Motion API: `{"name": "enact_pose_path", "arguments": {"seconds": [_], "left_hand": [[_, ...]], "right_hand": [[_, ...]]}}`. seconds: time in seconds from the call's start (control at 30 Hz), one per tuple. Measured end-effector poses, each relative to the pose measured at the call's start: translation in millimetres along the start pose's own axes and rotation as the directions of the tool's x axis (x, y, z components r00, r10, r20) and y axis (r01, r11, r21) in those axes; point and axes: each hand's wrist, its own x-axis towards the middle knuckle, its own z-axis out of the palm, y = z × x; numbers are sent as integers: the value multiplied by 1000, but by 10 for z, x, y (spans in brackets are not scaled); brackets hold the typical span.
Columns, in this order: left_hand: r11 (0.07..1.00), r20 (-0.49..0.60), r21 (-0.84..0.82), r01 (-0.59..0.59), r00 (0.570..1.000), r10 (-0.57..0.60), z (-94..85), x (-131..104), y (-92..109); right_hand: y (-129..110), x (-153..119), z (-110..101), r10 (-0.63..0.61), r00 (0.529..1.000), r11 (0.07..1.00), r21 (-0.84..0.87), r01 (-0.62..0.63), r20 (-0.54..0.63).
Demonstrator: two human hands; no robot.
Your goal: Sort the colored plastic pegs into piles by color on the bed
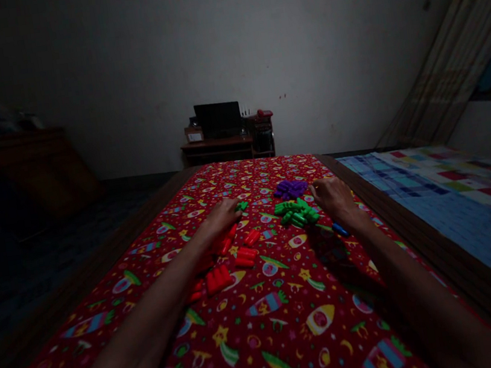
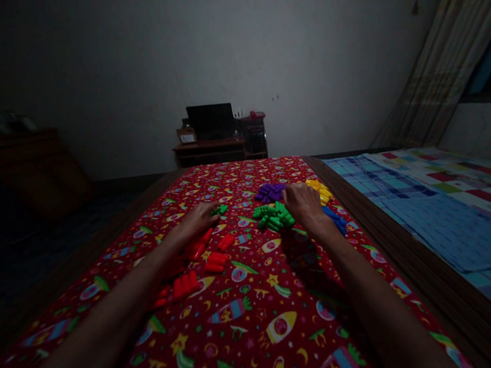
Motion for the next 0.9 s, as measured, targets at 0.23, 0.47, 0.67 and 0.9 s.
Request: {"name": "enact_pose_path", "arguments": {"seconds": [0.23,0.47,0.67,0.9], "left_hand": [[851,34,-521,59,998,-49,25,-96,449],[629,164,-770,104,986,38,71,-223,854],[974,-31,-223,-35,999,29,0,-57,487],[998,12,38,49,999,-49,130,172,112]], "right_hand": [[-284,-77,116,-370,929,845,405,349,-27],[-420,-163,76,-471,881,739,524,424,-48],[-22,16,118,-298,944,928,276,250,145],[108,50,282,-221,927,972,151,182,304]]}}
